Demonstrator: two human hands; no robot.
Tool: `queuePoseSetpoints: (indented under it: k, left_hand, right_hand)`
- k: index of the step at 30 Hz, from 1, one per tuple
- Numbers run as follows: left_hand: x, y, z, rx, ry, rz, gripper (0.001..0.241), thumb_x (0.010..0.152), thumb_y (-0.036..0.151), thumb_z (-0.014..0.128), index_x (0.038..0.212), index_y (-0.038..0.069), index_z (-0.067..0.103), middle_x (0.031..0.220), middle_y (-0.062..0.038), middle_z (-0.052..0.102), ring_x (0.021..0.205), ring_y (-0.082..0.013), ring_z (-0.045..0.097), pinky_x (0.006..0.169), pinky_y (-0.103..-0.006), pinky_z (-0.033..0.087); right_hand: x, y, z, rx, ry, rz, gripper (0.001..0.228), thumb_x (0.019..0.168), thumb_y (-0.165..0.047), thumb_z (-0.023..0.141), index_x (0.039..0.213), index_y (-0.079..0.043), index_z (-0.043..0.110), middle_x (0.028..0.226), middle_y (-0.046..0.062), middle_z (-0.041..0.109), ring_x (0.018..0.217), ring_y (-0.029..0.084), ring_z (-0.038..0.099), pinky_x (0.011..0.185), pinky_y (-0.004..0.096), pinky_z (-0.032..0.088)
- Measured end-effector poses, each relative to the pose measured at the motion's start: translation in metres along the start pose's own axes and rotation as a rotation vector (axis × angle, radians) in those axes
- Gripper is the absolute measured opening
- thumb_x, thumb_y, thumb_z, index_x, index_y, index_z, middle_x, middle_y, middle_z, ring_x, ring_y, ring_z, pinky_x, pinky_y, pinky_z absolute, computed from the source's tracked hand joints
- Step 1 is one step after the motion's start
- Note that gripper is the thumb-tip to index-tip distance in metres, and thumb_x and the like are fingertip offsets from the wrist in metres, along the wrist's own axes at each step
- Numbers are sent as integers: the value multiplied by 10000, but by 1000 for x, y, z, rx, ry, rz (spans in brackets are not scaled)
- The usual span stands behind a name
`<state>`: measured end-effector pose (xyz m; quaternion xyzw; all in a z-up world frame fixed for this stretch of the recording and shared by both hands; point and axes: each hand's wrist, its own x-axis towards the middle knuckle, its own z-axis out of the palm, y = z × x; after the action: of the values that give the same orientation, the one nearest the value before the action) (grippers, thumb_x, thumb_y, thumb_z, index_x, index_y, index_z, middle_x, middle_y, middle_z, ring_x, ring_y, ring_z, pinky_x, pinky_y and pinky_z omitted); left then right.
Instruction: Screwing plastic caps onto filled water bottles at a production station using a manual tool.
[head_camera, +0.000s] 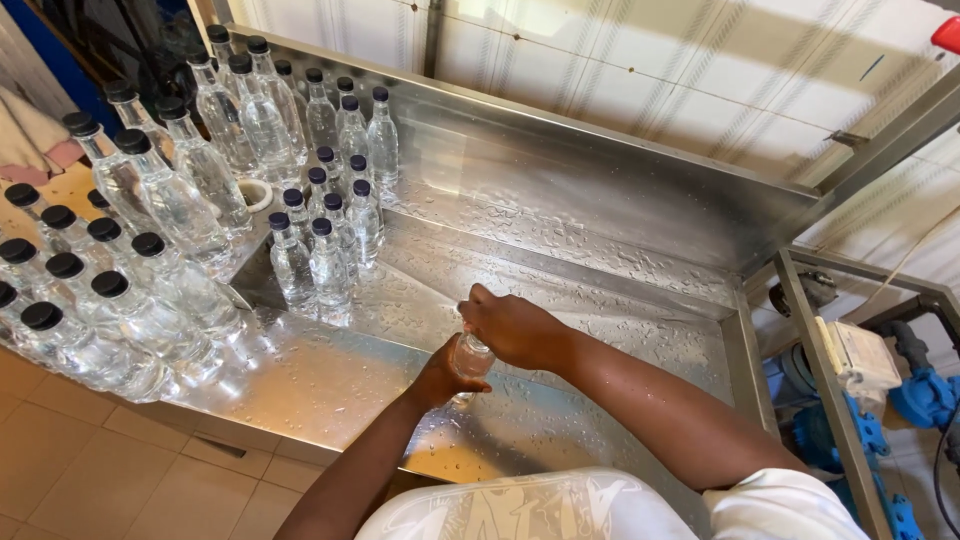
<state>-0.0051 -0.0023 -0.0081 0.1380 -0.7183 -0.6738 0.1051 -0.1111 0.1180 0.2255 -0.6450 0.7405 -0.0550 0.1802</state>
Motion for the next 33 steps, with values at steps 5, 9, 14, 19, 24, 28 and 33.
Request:
queuePoseSetpoints:
  k: [5, 9, 14, 19, 24, 28, 33]
  left_hand:
    - [-6, 9, 1, 2, -10, -18, 1013, 594, 279, 1151, 1446, 154, 617, 1427, -167, 735, 1403, -368, 661, 1218, -537, 491]
    - [-10, 12, 0, -36, 10, -43, 1067, 595, 232, 1159, 1502, 170, 601, 1472, -138, 718, 1449, -335, 634, 1264, -517, 449]
    - [1, -8, -10, 90, 49, -49, 987, 598, 327, 1144, 1427, 173, 631, 1357, -137, 756, 1344, -342, 698, 1174, -499, 536]
    - [9, -10, -9, 118, 48, -137, 932, 583, 360, 1148, 1347, 164, 652, 1292, -133, 789, 1272, -324, 745, 1117, -495, 593]
    - [7, -8, -14, -511, -167, -61, 664, 698, -16, 1037, 1282, -13, 720, 1122, -105, 779, 1022, -211, 747, 896, -407, 699]
    - [-1, 25, -14, -636, -229, -70, 599, 715, 101, 1013, 1240, 8, 741, 1039, -75, 797, 972, -220, 825, 800, -382, 721]
    - [-2, 42, 7, -558, -258, -82, 368, 830, -55, 923, 1165, -96, 776, 876, -158, 789, 793, -207, 802, 706, -360, 689]
  right_hand:
    - [10, 12, 8, -70, 0, -15, 245, 1143, -235, 544, 1274, -44, 622, 1144, 211, 640, 840, 531, 787, 758, 544, 658]
    - [16, 18, 18, 21, 45, 16, 250, 1078, -240, 688, 1203, -26, 659, 1062, 211, 686, 856, 532, 791, 727, 542, 660]
    - [21, 40, 63, -191, 451, -106, 173, 1089, -172, 603, 1230, -91, 543, 990, 156, 642, 685, 468, 762, 641, 539, 628]
    - [36, 38, 46, -49, 313, 53, 266, 1124, -299, 544, 1324, -123, 544, 1170, 127, 614, 838, 511, 781, 794, 587, 647]
    - [37, 50, -8, 412, 68, -18, 482, 1202, -307, 424, 1635, -111, 499, 1484, 203, 593, 1199, 485, 729, 1076, 646, 593]
    - [9, 69, -32, 835, 104, -178, 516, 1169, -41, 423, 1682, 10, 423, 1533, 246, 536, 857, 176, 667, 922, 527, 723]
    - [-5, 78, -30, -72, 255, 398, 776, 1082, -747, 529, 870, -39, 767, 715, 245, 716, 820, 495, 772, 796, 559, 598]
